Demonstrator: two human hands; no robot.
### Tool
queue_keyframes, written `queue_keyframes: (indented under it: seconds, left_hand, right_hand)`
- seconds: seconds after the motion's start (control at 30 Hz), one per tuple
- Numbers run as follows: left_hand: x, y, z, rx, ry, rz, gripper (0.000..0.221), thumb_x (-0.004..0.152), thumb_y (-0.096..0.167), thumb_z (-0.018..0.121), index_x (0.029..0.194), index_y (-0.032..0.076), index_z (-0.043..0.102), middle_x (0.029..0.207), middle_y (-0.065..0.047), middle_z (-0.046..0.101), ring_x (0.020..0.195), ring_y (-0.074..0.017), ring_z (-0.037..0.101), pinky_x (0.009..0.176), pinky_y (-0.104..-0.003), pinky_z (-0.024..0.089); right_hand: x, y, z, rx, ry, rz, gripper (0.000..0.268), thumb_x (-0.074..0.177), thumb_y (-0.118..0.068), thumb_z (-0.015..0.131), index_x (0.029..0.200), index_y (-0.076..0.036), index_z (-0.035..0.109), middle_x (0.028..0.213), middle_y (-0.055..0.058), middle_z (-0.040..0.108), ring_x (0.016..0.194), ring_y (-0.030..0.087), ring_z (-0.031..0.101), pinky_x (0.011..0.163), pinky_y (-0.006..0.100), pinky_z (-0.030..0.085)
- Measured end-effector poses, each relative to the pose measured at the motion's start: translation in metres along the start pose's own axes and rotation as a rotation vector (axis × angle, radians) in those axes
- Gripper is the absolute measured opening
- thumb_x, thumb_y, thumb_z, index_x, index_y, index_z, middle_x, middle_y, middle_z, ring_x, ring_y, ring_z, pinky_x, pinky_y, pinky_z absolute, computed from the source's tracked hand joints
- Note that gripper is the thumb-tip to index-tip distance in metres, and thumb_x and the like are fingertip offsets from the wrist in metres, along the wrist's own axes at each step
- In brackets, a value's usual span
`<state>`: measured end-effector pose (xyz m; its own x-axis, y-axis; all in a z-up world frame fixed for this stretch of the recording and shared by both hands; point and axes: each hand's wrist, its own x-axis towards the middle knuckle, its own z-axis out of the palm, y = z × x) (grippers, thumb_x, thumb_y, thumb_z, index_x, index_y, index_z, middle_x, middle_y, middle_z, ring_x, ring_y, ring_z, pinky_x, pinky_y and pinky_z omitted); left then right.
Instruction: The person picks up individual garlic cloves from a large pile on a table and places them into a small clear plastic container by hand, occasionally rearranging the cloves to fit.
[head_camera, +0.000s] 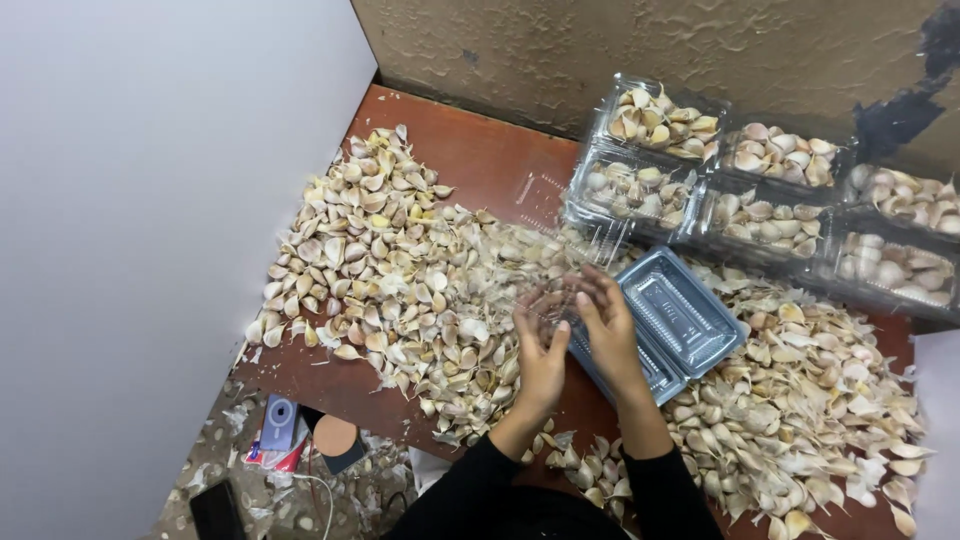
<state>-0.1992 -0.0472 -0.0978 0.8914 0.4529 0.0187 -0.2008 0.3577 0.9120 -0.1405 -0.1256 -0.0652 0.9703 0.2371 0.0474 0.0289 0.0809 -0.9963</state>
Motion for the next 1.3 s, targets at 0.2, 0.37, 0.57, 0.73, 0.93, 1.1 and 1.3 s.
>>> queue_keyframes:
  seconds: [0.2, 0.37, 0.57, 0.73, 0.93, 1.1, 1.3]
  left_hand:
    - [0.009, 0.021, -0.042, 0.741, -0.248, -0.180, 0.067, 0.083, 0.004, 0.064, 0.148, 0.018, 0.051, 0.153, -0.015, 0.036, 0.149, -0.0395, 0.021, 0.121, -0.055, 0.018]
    - [0.037, 0.077, -0.062, 1.325, 0.149, 0.182, 0.057, 0.084, 0.008, 0.067, 0.138, 0.014, 0.051, 0.146, -0.019, 0.039, 0.139, -0.0390, 0.030, 0.112, -0.060, 0.028]
    - [0.073, 0.070, -0.074, 1.493, 0.252, -0.086, 0.073, 0.084, 0.030, 0.075, 0.148, 0.015, 0.044, 0.149, -0.021, 0.035, 0.137, -0.0438, 0.027, 0.102, -0.071, 0.029]
    - [0.060, 0.070, -0.047, 1.420, 0.072, -0.022, 0.048, 0.091, 0.016, 0.066, 0.139, 0.015, 0.057, 0.150, -0.023, 0.038, 0.139, -0.0436, 0.028, 0.107, -0.065, 0.027]
    - [0.035, 0.054, -0.025, 1.309, -0.424, 0.069, 0.050, 0.092, 0.004, 0.061, 0.141, 0.007, 0.055, 0.159, -0.025, 0.032, 0.150, -0.0485, 0.013, 0.115, -0.072, 0.012]
    - [0.047, 0.043, -0.042, 1.198, -0.247, 0.313, 0.044, 0.095, 0.004, 0.053, 0.131, 0.027, 0.063, 0.132, -0.001, 0.065, 0.129, -0.0263, 0.054, 0.110, -0.062, 0.031]
    - [0.098, 0.038, -0.112, 1.461, 0.149, 0.200, 0.045, 0.082, 0.012, 0.072, 0.125, 0.007, 0.059, 0.119, -0.019, 0.058, 0.104, -0.0421, 0.060, 0.085, -0.053, 0.050]
  right_hand:
    - [0.006, 0.001, -0.021, 0.084, 0.192, 0.060, 0.036, 0.104, -0.013, 0.047, 0.140, -0.011, 0.047, 0.120, 0.017, 0.069, 0.089, 0.025, 0.074, 0.065, 0.026, 0.062]
    - [0.008, 0.043, -0.059, 0.204, 0.186, -0.016, 0.037, 0.107, -0.023, 0.045, 0.143, -0.013, 0.042, 0.117, 0.019, 0.066, 0.083, 0.026, 0.072, 0.054, 0.031, 0.062]
    - [0.010, 0.059, -0.058, 0.224, 0.144, -0.087, 0.038, 0.108, -0.020, 0.043, 0.143, -0.009, 0.039, 0.113, 0.024, 0.067, 0.084, 0.030, 0.072, 0.062, 0.036, 0.064]
    - [0.008, 0.060, -0.064, 0.260, 0.076, -0.057, 0.042, 0.105, -0.020, 0.046, 0.146, -0.010, 0.039, 0.114, 0.022, 0.068, 0.089, 0.029, 0.073, 0.073, 0.037, 0.063]
    - [0.002, 0.029, -0.086, 0.406, -0.028, 0.014, 0.049, 0.103, -0.021, 0.050, 0.150, -0.013, 0.037, 0.127, 0.026, 0.062, 0.094, 0.033, 0.073, 0.068, 0.041, 0.066]
    - [-0.005, 0.045, -0.122, 0.599, -0.108, 0.075, 0.054, 0.099, -0.019, 0.050, 0.152, -0.015, 0.042, 0.141, 0.023, 0.057, 0.108, 0.033, 0.070, 0.081, 0.047, 0.063]
    - [-0.005, 0.045, -0.117, 0.752, -0.183, 0.067, 0.059, 0.099, -0.015, 0.049, 0.157, -0.013, 0.037, 0.142, 0.023, 0.056, 0.114, 0.035, 0.067, 0.088, 0.051, 0.061]
